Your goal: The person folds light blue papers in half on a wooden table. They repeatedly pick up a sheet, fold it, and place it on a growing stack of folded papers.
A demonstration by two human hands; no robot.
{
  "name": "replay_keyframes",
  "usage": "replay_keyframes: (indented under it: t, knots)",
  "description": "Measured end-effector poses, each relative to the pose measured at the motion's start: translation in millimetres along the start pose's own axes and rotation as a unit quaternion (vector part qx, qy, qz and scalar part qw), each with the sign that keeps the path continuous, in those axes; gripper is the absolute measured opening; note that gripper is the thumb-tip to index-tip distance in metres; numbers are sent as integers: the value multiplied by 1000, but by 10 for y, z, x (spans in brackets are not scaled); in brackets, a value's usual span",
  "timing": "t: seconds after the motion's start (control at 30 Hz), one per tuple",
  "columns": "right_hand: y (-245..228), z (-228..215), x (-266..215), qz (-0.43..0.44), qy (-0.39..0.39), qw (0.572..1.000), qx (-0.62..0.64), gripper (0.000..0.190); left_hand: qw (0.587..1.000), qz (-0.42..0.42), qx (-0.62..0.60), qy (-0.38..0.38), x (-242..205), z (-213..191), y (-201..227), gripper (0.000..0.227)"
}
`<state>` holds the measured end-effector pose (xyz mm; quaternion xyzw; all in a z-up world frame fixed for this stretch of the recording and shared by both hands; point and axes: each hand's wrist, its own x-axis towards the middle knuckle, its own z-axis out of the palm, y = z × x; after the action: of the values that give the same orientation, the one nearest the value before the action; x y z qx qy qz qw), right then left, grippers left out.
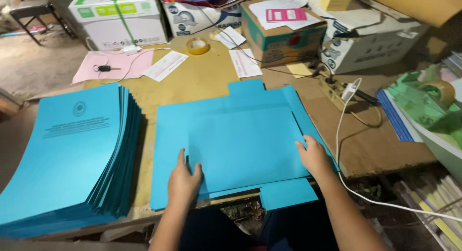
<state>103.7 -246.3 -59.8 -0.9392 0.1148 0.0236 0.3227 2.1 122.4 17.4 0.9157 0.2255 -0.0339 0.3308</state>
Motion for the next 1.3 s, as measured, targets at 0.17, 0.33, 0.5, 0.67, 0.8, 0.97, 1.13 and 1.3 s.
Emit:
replay_keyframes:
  t: [0.17,0.33,0.5,0.67,0.8,0.97,1.13,1.3]
  knots:
    - [17,160,-81,-88,64,972,-209,55,939,185,211,201,253,402,-131,59]
    - [-237,183,-193,-131,52,935,-325,47,926,275,236,108,700,463,257,63]
    - [-136,233,211,-178,-166,899,-363,78,930,234,283,1,1310,603,377,71]
    - [-766,-171,66,-198,-320,846,-377,95,948,216,233,14,1086,520,412,71]
    - [-1247,308,124,-254,-228,816,-466,86,952,202,229,11,1039,489,448,74]
    - [-1544,1180,626,-290,-175,864,-373,81,965,149,212,30,1059,439,431,75]
    - [-1513,1031,781,-274,-204,889,-306,82,975,110,191,29,1150,440,350,74]
    - [-510,813,1307,-212,-107,919,-315,88,961,141,235,38,1337,580,224,74]
